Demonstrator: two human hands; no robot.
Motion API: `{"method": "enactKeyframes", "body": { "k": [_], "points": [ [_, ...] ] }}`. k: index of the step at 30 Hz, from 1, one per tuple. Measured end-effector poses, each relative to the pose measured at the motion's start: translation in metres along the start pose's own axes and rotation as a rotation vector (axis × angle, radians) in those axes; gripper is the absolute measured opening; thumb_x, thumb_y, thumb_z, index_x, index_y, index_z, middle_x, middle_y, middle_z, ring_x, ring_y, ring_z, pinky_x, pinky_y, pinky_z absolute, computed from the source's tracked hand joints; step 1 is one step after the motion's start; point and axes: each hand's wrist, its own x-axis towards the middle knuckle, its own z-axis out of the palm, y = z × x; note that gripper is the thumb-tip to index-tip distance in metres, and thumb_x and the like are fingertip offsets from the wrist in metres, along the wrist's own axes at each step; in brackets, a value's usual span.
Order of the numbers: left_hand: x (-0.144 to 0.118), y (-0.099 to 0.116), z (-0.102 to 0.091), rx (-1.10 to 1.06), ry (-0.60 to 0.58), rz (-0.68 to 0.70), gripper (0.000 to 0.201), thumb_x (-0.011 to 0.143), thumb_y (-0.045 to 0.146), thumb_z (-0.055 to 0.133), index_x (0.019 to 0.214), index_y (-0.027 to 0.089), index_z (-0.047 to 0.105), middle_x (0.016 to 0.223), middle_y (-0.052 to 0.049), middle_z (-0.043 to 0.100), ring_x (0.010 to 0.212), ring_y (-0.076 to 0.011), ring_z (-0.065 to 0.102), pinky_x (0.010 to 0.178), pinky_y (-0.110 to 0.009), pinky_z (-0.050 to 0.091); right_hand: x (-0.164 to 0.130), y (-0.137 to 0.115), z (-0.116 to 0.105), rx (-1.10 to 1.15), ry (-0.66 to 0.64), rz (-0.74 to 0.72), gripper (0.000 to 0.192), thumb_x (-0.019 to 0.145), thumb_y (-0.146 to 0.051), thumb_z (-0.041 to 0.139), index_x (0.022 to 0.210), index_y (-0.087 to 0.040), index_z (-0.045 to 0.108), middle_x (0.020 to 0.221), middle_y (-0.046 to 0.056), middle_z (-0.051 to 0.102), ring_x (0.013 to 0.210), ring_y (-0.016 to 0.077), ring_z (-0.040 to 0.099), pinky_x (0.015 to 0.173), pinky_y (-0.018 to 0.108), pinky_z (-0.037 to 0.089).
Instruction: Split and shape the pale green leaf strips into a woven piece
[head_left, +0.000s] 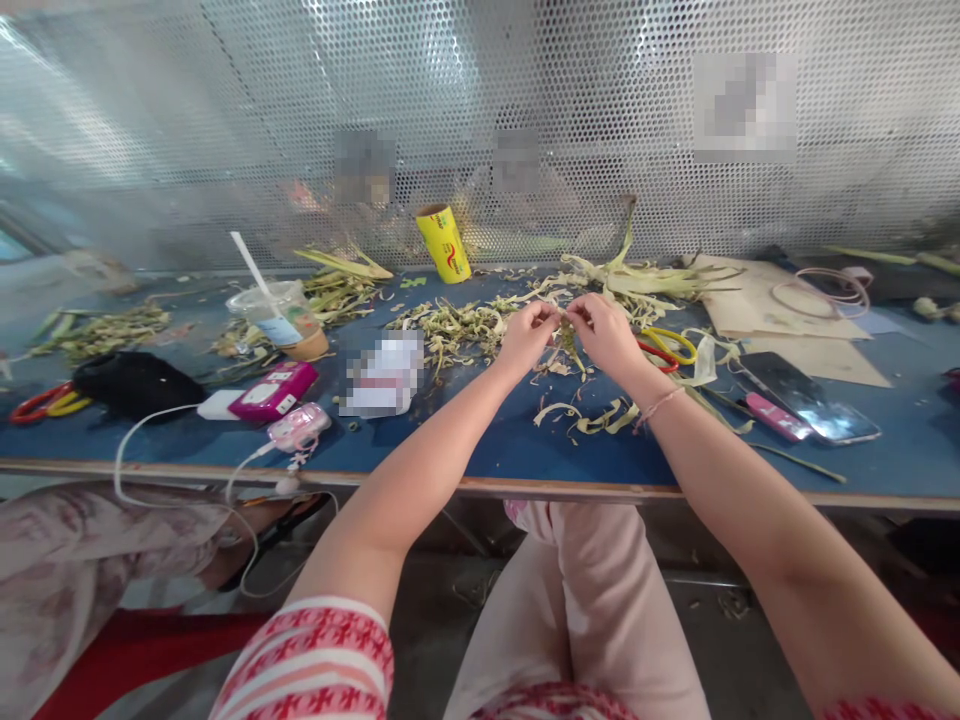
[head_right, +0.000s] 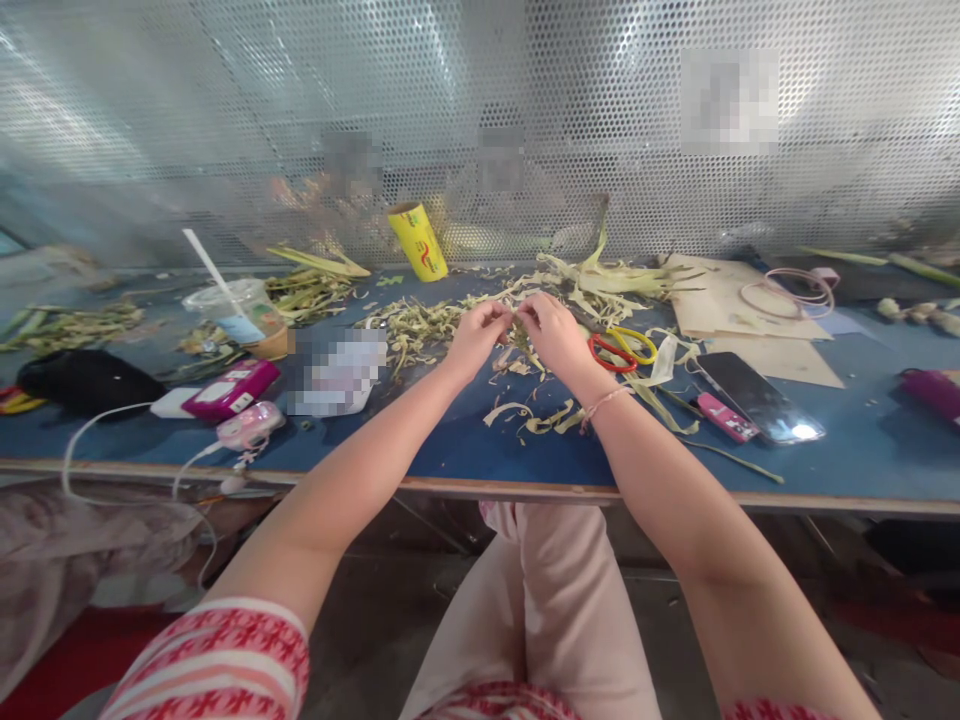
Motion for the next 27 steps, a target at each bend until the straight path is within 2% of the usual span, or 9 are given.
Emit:
{"method": "enactKeyframes", "body": {
  "k": [8,15,21,27],
  "points": [
    [-0.0023,0.005,0.0007,-0.026,-0.063,0.014,0.01,0.078,0.016,0.063,0.069,0.018,0.06,0.055,0.004,0.05,0.049,-0.0076,0.042,0.053,-0.023,0.032,-0.0003,-0.0018,-0.0016,-0.039,0.017,0.009,0.009,0.087,-0.019,0.051,0.085,-0.021,0.06,0.089,0.009,0.067,0.086,0.022,0.06,0.081,0.035,0.047],
    [-0.0008,0.0013,0.001,0.017,-0.061,0.084,0.006,0.074,0.018,0.069,0.071,0.017,0.064,0.068,0.001,0.061,0.055,-0.0079,0.045,0.057,-0.024,0.035,-0.0005,-0.0014,-0.0022,-0.041,0.036,-0.006,0.01,0.089,-0.02,0.05,0.087,-0.021,0.06,0.094,0.009,0.068,0.091,0.0228,0.061,0.083,0.037,0.048],
    [-0.0006,0.0039,0.0006,0.067,-0.034,0.1,0.008,0.077,0.014,0.064,0.07,0.017,0.061,0.062,0.003,0.055,0.053,-0.0078,0.043,0.056,-0.024,0.033,-0.0006,-0.0049,-0.0031,-0.054,0.039,0.005,0.01,0.089,-0.017,0.05,0.085,-0.021,0.058,0.089,0.008,0.064,0.09,0.0224,0.06,0.083,0.036,0.048],
    [0.0008,0.0007,0.0,0.009,-0.084,0.095,0.015,0.08,0.015,0.061,0.066,0.017,0.054,0.058,0.005,0.046,0.055,-0.0078,0.04,0.057,-0.024,0.031,-0.0004,-0.0034,-0.001,-0.034,0.056,-0.03,0.012,0.089,-0.019,0.048,0.085,-0.02,0.059,0.089,0.009,0.064,0.088,0.0227,0.059,0.082,0.037,0.048]
  ]
}}
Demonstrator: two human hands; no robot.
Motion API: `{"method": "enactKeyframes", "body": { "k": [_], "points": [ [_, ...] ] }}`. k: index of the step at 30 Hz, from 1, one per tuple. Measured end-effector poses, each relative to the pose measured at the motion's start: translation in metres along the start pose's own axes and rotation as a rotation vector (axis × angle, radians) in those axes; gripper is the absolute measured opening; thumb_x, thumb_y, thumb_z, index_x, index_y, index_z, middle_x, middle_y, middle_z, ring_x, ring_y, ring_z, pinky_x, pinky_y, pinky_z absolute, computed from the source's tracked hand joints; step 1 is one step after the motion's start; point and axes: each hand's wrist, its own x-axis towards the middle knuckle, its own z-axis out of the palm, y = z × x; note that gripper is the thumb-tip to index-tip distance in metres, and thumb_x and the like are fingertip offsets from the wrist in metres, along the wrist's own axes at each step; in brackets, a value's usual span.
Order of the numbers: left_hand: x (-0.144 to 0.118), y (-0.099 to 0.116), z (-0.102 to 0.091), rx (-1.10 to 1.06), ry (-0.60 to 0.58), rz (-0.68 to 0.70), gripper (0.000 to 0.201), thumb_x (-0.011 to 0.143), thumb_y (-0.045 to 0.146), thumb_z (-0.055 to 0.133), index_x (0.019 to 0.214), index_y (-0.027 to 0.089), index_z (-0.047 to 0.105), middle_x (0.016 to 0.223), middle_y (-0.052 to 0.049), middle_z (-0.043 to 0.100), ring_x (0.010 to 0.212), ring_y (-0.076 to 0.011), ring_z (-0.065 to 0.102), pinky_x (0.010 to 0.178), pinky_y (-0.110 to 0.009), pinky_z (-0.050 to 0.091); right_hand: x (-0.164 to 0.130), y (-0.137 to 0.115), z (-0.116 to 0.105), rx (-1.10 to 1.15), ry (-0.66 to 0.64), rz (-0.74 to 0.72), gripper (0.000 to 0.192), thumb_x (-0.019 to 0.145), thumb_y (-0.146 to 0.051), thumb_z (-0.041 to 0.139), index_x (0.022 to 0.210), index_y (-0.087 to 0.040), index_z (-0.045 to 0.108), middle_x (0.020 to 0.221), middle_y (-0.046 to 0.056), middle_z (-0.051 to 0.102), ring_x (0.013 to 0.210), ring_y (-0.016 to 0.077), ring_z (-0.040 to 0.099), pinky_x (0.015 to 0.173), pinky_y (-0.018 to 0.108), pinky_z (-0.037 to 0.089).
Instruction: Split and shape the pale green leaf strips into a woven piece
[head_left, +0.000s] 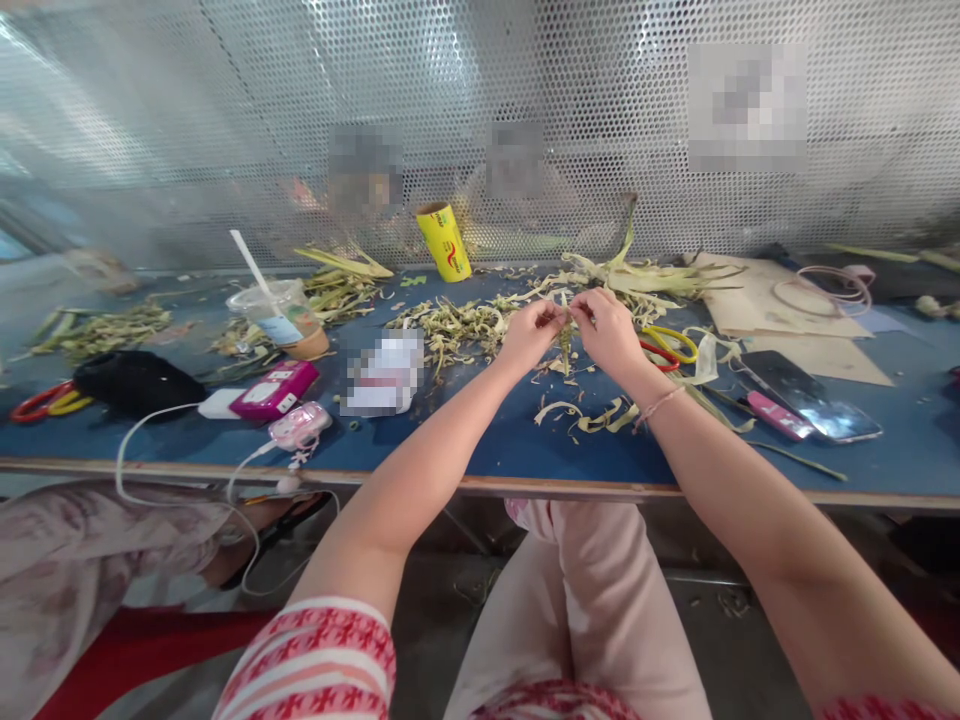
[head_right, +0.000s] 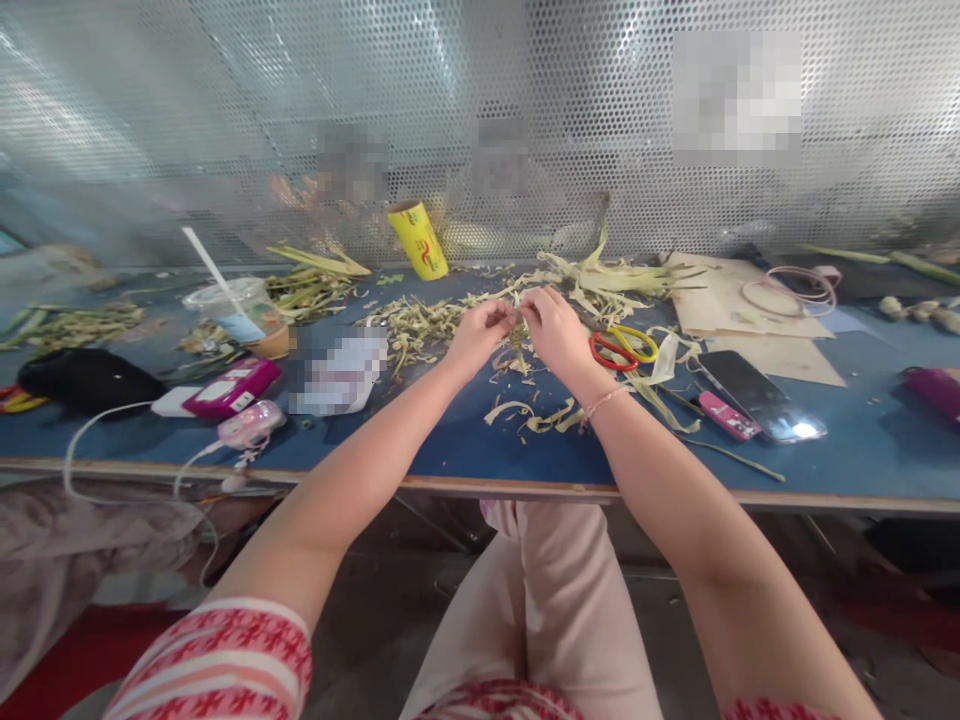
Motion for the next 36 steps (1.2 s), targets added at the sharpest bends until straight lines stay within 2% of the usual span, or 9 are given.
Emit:
{"method": "enactKeyframes", "body": {
  "k": [5,9,15,20,26,33,36],
  "points": [
    [0.0,-0.003,0.001,-0.023,-0.005,-0.023,0.018,0.079,0.016,0.061,0.063,0.017,0.052,0.054,0.006,0.042,0.054,-0.0072,0.037,0.056,-0.023,0.029,0.001,0.004,-0.003,0.001,-0.037,-0.045,0.015,0.089,-0.019,0.05,0.086,-0.019,0.065,0.09,0.009,0.064,0.088,0.0222,0.06,0.083,0.038,0.049],
    [0.0,-0.004,0.001,0.01,0.049,-0.064,0.019,0.079,0.015,0.059,0.062,0.017,0.053,0.051,0.006,0.043,0.052,-0.0074,0.038,0.055,-0.023,0.03,0.0,0.002,-0.009,-0.044,-0.077,-0.128,0.023,0.091,-0.018,0.047,0.092,-0.018,0.07,0.099,0.011,0.065,0.093,0.0224,0.061,0.085,0.037,0.05],
    [0.0,-0.005,0.002,0.027,0.096,-0.073,0.016,0.079,0.016,0.059,0.063,0.016,0.058,0.052,0.004,0.049,0.052,-0.0081,0.043,0.056,-0.024,0.034,-0.004,-0.009,-0.015,-0.262,-0.156,-0.173,0.027,0.092,-0.021,0.048,0.105,-0.016,0.071,0.108,0.014,0.065,0.099,0.0247,0.061,0.083,0.035,0.051],
    [-0.002,-0.004,0.003,0.125,0.089,-0.034,0.013,0.077,0.016,0.059,0.065,0.016,0.059,0.053,0.004,0.053,0.053,-0.0088,0.048,0.057,-0.024,0.037,-0.002,-0.011,-0.02,-0.463,-0.238,-0.227,0.028,0.096,-0.021,0.043,0.099,-0.016,0.071,0.106,0.011,0.067,0.1,0.023,0.06,0.079,0.032,0.048],
    [-0.001,-0.01,0.001,0.366,0.078,0.093,0.012,0.076,0.011,0.056,0.068,0.016,0.061,0.06,0.001,0.059,0.057,-0.0113,0.052,0.059,-0.026,0.04,0.001,-0.005,-0.02,-0.534,-0.364,-0.273,0.033,0.1,-0.022,0.037,0.098,-0.014,0.068,0.102,0.011,0.065,0.088,0.0189,0.059,0.069,0.029,0.041],
    [0.004,-0.019,-0.007,0.667,0.067,0.394,0.016,0.078,0.004,0.054,0.07,0.017,0.06,0.074,-0.004,0.065,0.073,-0.0158,0.06,0.071,-0.031,0.049,0.001,-0.012,-0.021,-0.627,-0.38,-0.27,0.032,0.098,-0.021,0.034,0.098,-0.012,0.066,0.102,0.013,0.063,0.081,0.0198,0.058,0.06,0.031,0.033],
    [0.003,-0.017,-0.009,0.731,0.056,0.46,0.016,0.08,0.005,0.053,0.073,0.017,0.06,0.076,-0.004,0.065,0.077,-0.0169,0.061,0.074,-0.032,0.05,0.001,-0.015,-0.021,-0.579,-0.368,-0.235,0.028,0.095,-0.019,0.038,0.098,-0.012,0.065,0.103,0.014,0.064,0.082,0.021,0.058,0.06,0.031,0.034]
  ]
}}
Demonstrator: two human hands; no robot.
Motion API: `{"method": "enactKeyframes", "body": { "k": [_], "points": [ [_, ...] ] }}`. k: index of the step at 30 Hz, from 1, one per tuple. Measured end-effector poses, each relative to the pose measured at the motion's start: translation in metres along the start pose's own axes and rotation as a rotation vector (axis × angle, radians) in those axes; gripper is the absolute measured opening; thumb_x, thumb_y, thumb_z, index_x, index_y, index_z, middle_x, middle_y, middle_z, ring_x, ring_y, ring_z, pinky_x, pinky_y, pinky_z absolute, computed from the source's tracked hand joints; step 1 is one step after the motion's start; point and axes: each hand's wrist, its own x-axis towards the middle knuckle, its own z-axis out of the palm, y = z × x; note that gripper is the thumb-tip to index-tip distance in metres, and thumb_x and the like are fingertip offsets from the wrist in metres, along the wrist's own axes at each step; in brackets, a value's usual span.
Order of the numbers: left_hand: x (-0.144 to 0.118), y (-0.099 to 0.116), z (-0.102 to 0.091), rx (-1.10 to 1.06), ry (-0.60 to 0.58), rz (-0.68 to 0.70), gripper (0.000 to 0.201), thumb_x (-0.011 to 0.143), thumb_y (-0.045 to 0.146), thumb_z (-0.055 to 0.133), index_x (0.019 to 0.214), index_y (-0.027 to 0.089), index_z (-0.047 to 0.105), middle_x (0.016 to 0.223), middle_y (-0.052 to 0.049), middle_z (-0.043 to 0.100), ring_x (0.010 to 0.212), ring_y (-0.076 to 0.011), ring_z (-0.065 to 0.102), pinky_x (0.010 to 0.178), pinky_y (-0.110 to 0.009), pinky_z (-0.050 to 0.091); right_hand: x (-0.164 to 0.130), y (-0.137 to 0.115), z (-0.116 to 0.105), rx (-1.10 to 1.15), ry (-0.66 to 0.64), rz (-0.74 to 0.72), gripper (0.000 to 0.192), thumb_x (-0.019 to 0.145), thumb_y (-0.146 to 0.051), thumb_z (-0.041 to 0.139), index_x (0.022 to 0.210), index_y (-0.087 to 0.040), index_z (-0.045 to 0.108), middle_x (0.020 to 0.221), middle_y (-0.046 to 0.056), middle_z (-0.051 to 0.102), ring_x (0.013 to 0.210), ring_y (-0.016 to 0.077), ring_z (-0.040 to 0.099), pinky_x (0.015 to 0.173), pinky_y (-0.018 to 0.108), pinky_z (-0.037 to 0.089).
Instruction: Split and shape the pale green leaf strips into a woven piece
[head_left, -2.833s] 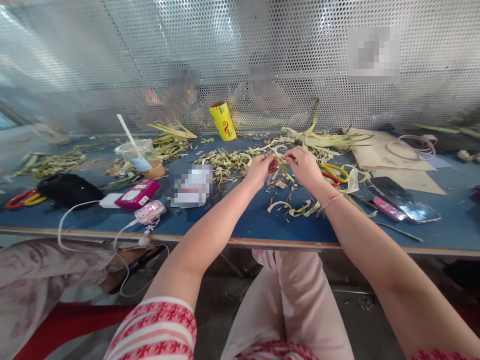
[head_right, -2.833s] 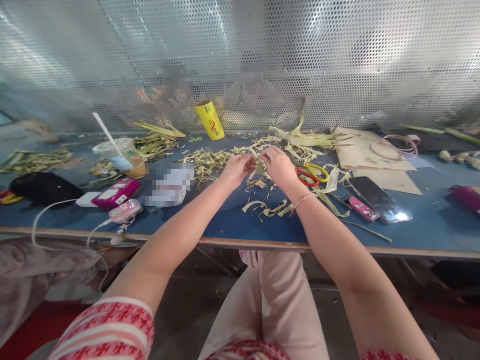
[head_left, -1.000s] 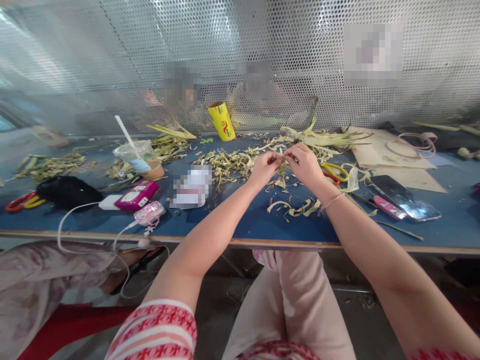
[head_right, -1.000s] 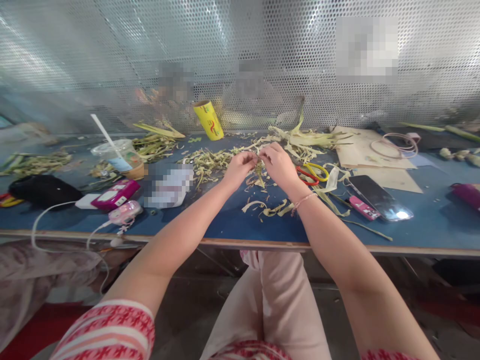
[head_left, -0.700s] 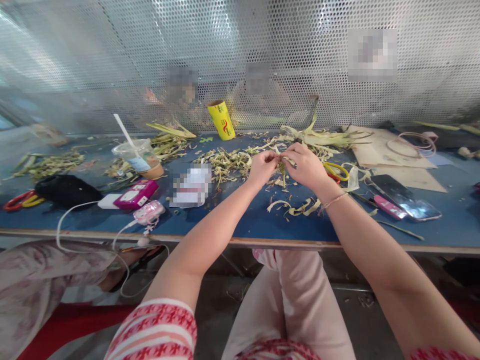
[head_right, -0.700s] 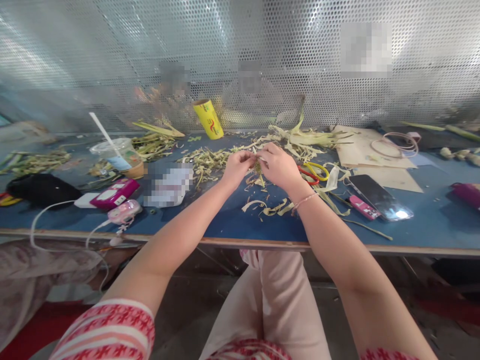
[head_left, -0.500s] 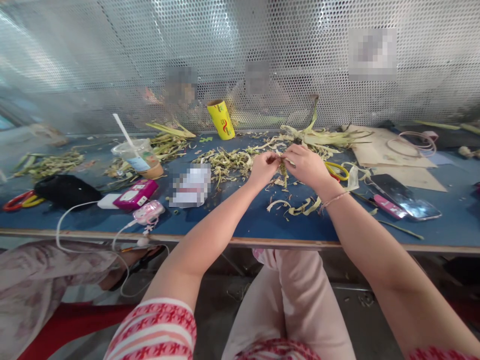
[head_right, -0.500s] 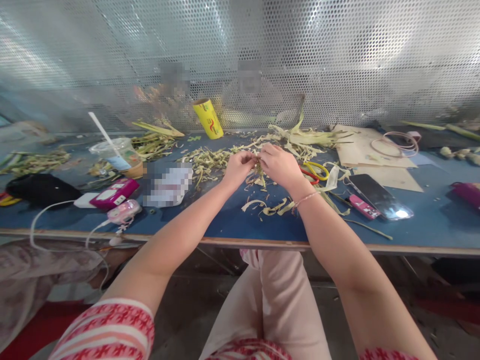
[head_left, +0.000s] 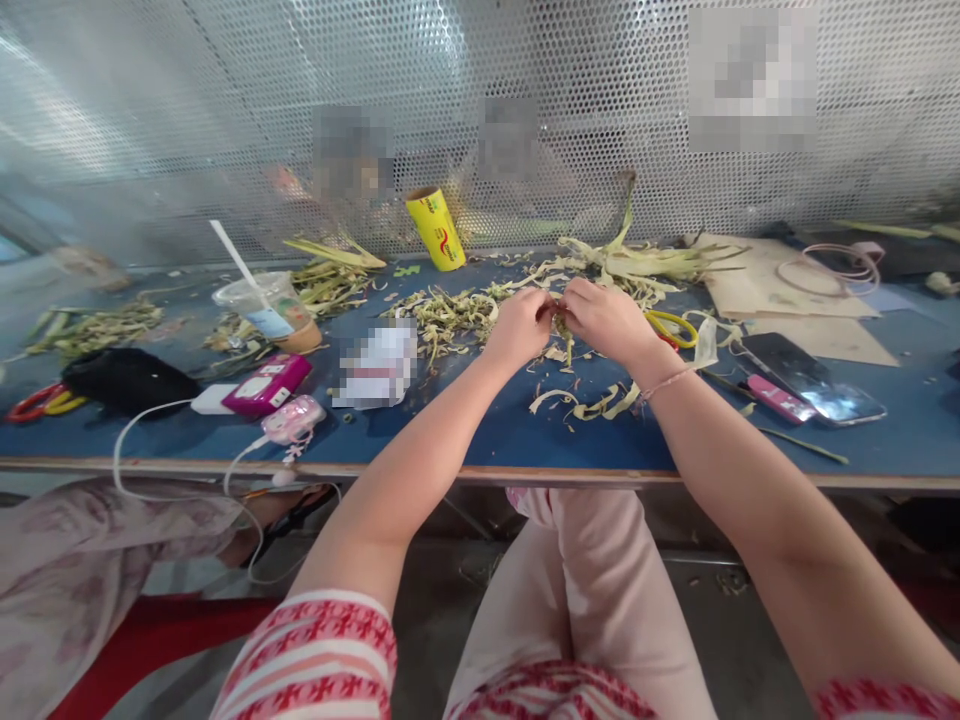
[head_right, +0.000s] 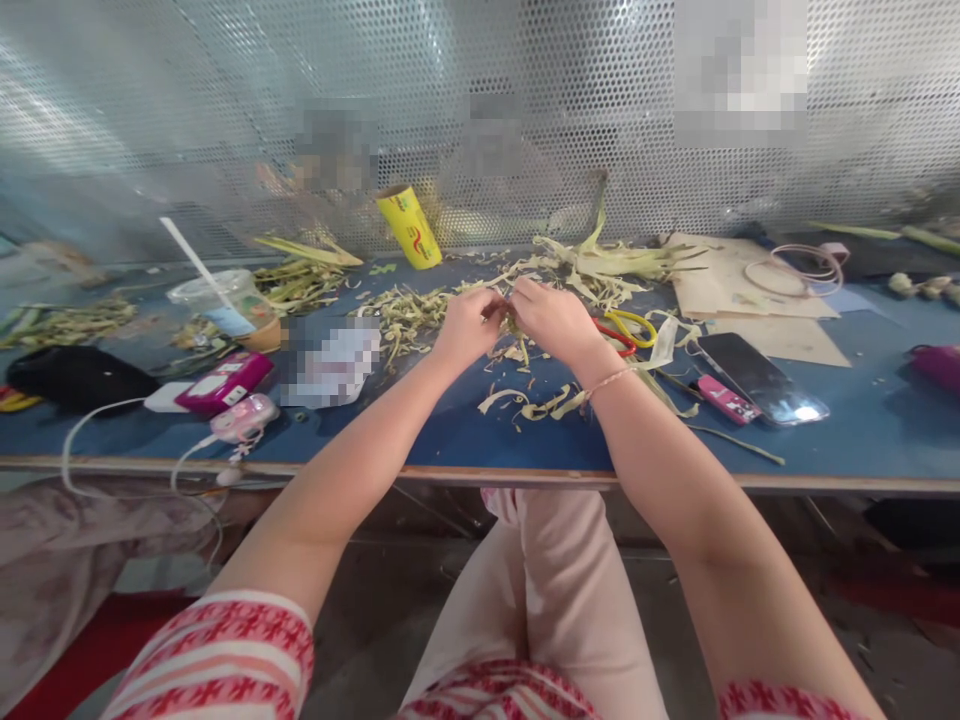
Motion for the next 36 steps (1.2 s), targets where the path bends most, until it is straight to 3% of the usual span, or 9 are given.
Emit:
{"method": "enactKeyframes", "body": {
  "k": [8,12,16,20,26,36],
  "points": [
    [0.001,0.0,-0.002,0.035,-0.062,-0.009,0.015,0.085,0.007,0.053,0.077,0.017,0.061,0.084,-0.006,0.066,0.087,-0.019,0.062,0.081,-0.034,0.049,0.008,0.011,0.021,0.547,0.059,0.144,0.017,0.08,-0.014,0.052,0.086,-0.013,0.068,0.093,0.01,0.065,0.087,0.0194,0.058,0.08,0.03,0.045],
    [0.002,-0.001,0.0,-0.046,-0.026,-0.029,0.016,0.084,0.006,0.055,0.074,0.018,0.058,0.082,-0.005,0.065,0.086,-0.0183,0.062,0.08,-0.033,0.048,0.011,0.013,0.024,0.74,0.019,0.28,0.016,0.081,-0.019,0.053,0.082,-0.015,0.069,0.079,0.005,0.064,0.074,0.0161,0.054,0.072,0.029,0.042],
    [0.002,0.003,0.0,-0.164,-0.014,-0.133,0.014,0.082,0.007,0.059,0.075,0.019,0.056,0.079,-0.004,0.065,0.08,-0.0162,0.062,0.079,-0.031,0.049,0.01,0.009,0.026,0.97,0.007,0.43,0.014,0.08,-0.021,0.055,0.073,-0.016,0.067,0.057,-0.003,0.052,0.057,0.0111,0.043,0.061,0.026,0.037],
    [0.001,0.009,0.0,-0.285,0.03,-0.256,0.014,0.08,0.007,0.059,0.086,0.019,0.055,0.078,-0.002,0.065,0.073,-0.0126,0.062,0.075,-0.027,0.05,0.01,0.006,0.032,1.185,0.071,0.605,0.011,0.077,-0.023,0.061,0.07,-0.017,0.066,0.057,-0.004,0.052,0.055,0.009,0.044,0.057,0.023,0.039],
    [0.001,0.009,0.0,-0.254,0.041,-0.181,0.015,0.077,0.004,0.053,0.078,0.017,0.059,0.082,-0.004,0.068,0.075,-0.0121,0.063,0.076,-0.028,0.053,0.013,-0.002,0.025,1.317,0.119,0.706,0.012,0.072,-0.024,0.07,0.065,-0.016,0.066,0.055,-0.003,0.053,0.053,0.008,0.044,0.053,0.023,0.04],
    [0.003,0.007,-0.003,-0.202,0.086,-0.147,0.009,0.079,0.011,0.06,0.076,0.017,0.066,0.082,-0.005,0.071,0.076,-0.0139,0.064,0.078,-0.031,0.054,0.014,-0.011,0.016,1.465,0.19,0.817,0.02,0.068,-0.027,0.076,0.059,-0.015,0.064,0.054,-0.004,0.053,0.053,0.0064,0.044,0.051,0.021,0.039]
  ]
}}
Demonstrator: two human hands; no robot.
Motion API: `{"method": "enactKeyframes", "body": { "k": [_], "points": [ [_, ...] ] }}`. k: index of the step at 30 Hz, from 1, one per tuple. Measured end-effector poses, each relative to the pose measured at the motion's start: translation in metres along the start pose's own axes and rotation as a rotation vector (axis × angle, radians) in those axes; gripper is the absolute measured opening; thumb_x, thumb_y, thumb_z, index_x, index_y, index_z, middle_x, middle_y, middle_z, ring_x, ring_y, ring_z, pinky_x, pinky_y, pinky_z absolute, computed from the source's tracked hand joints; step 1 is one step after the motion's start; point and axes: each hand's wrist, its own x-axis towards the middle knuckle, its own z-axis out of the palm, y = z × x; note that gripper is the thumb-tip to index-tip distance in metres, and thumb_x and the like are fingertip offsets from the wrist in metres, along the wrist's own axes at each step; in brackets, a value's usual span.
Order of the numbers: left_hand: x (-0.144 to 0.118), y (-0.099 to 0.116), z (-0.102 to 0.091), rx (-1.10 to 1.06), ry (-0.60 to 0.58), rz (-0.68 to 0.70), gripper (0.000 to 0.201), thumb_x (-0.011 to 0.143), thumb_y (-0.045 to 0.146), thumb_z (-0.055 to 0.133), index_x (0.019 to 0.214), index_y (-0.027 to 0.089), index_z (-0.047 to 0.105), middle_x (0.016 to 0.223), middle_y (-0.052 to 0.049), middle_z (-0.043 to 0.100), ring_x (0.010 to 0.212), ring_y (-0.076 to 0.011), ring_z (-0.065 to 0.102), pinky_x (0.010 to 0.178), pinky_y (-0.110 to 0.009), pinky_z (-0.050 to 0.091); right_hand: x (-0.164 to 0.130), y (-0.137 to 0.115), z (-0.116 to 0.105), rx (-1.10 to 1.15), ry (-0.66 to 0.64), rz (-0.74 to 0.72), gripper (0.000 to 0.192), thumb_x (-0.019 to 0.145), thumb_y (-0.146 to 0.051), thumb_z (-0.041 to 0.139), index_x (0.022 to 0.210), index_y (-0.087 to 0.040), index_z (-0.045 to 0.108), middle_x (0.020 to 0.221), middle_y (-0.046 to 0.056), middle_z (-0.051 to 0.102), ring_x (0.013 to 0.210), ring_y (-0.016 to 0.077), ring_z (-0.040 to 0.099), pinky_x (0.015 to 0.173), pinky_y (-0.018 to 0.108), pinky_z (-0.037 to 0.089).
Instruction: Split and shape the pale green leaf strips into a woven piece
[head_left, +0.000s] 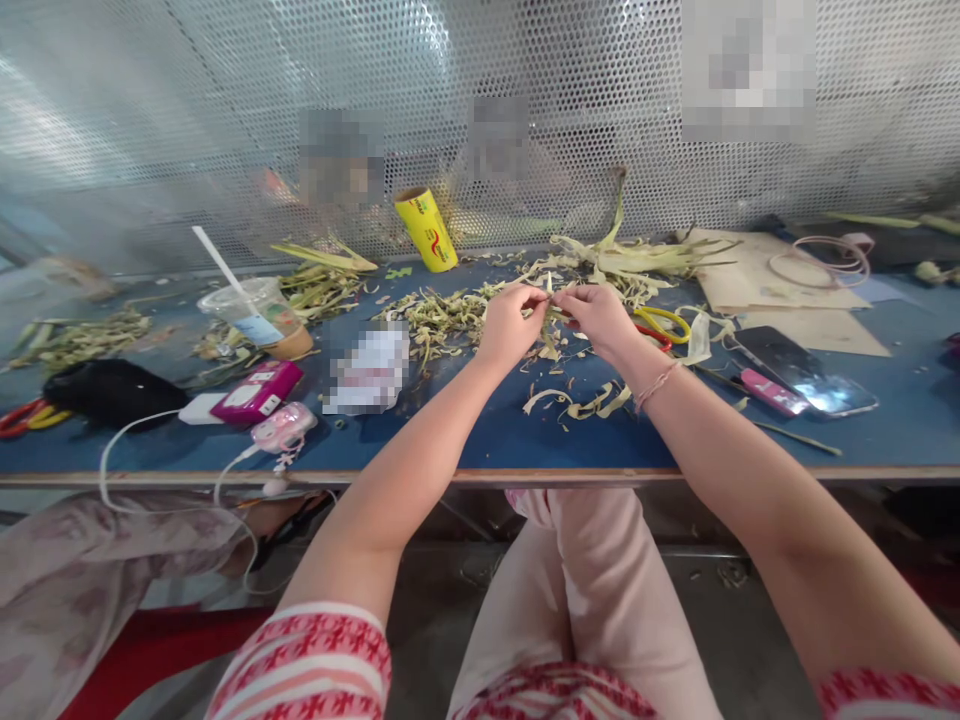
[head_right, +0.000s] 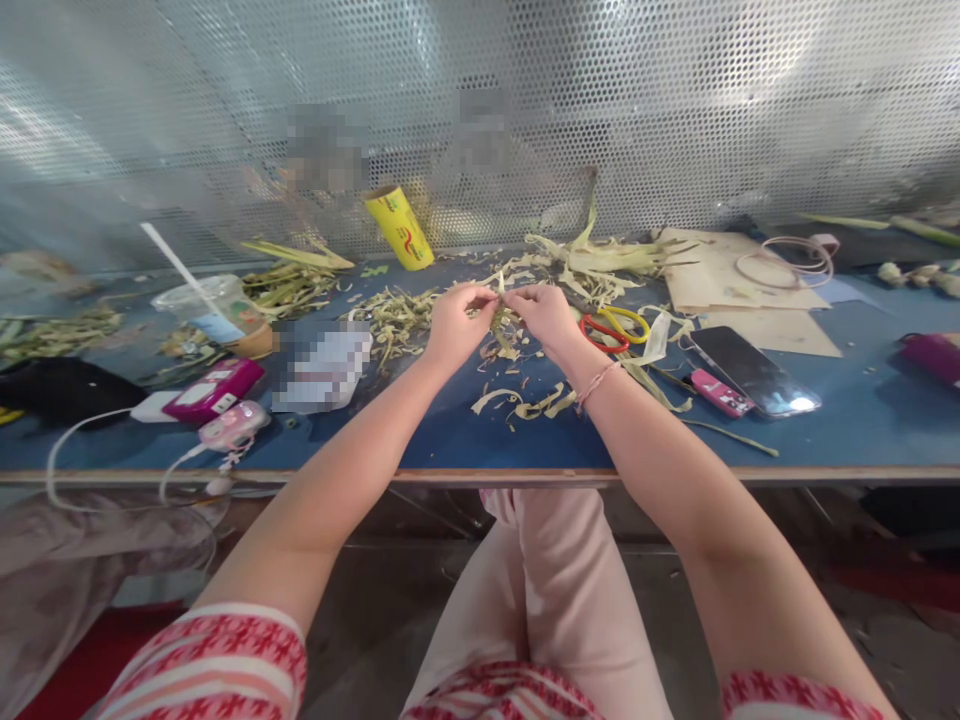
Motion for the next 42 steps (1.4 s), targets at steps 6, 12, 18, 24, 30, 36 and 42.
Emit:
{"method": "enactKeyframes", "body": {
  "k": [6,12,18,24,30,36,42],
  "points": [
    [-0.0007,-0.0004,-0.0017,0.049,0.032,0.064,0.011,0.08,0.011,0.061,0.075,0.02,0.064,0.081,-0.003,0.07,0.079,-0.0149,0.063,0.084,-0.033,0.051,-0.0014,0.0016,0.0015,-0.016,0.037,-0.031,0.023,0.066,-0.035,0.08,0.063,-0.016,0.066,0.056,-0.003,0.054,0.054,0.0076,0.044,0.051,0.022,0.038],
    [-0.0028,-0.0004,-0.0025,0.12,0.058,0.187,0.01,0.085,0.013,0.056,0.079,0.02,0.061,0.085,-0.005,0.068,0.084,-0.0154,0.063,0.081,-0.032,0.05,-0.0063,-0.002,0.0061,0.145,0.037,0.041,0.023,0.065,-0.033,0.079,0.065,-0.016,0.064,0.061,-0.003,0.056,0.058,0.0069,0.047,0.054,0.02,0.041],
    [-0.0031,-0.0014,-0.0036,0.168,0.034,0.233,0.012,0.088,0.015,0.053,0.081,0.02,0.061,0.086,-0.006,0.067,0.086,-0.016,0.062,0.082,-0.032,0.049,-0.0064,-0.0019,0.0062,0.138,0.028,0.06,0.023,0.067,-0.034,0.078,0.067,-0.016,0.065,0.062,-0.002,0.057,0.058,0.007,0.048,0.055,0.021,0.042],
    [-0.0025,-0.0055,-0.0035,0.186,0.009,0.25,0.016,0.093,0.02,0.048,0.082,0.02,0.06,0.089,-0.006,0.066,0.088,-0.0167,0.061,0.084,-0.033,0.047,-0.0061,-0.0008,0.0057,0.103,0.036,0.026,0.026,0.064,-0.035,0.081,0.063,-0.016,0.064,0.06,-0.002,0.057,0.057,0.0071,0.047,0.053,0.021,0.04],
    [-0.0017,-0.0072,-0.0017,0.174,-0.011,0.207,0.015,0.094,0.019,0.047,0.081,0.02,0.056,0.091,-0.007,0.065,0.091,-0.0179,0.06,0.087,-0.034,0.047,-0.006,-0.0019,0.006,0.17,0.028,0.076,0.019,0.062,-0.028,0.081,0.066,-0.015,0.068,0.059,-0.003,0.057,0.058,0.0062,0.047,0.052,0.019,0.037],
    [-0.0002,-0.0071,0.001,0.107,0.016,0.155,0.016,0.089,0.009,0.049,0.079,0.022,0.05,0.089,-0.005,0.062,0.089,-0.0168,0.057,0.084,-0.031,0.047,-0.0081,-0.0052,0.0047,0.13,-0.017,0.05,0.017,0.065,-0.028,0.078,0.066,-0.016,0.066,0.06,-0.004,0.056,0.057,0.0061,0.047,0.052,0.018,0.038],
    [0.0003,-0.0083,0.0032,0.054,0.016,0.057,0.015,0.085,0.007,0.051,0.081,0.021,0.049,0.088,-0.005,0.062,0.086,-0.0154,0.059,0.079,-0.029,0.048,-0.0038,0.0002,0.0044,-0.079,-0.011,-0.101,0.01,0.073,-0.025,0.069,0.07,-0.017,0.065,0.061,-0.004,0.057,0.056,0.0075,0.048,0.056,0.022,0.044]
  ]
}}
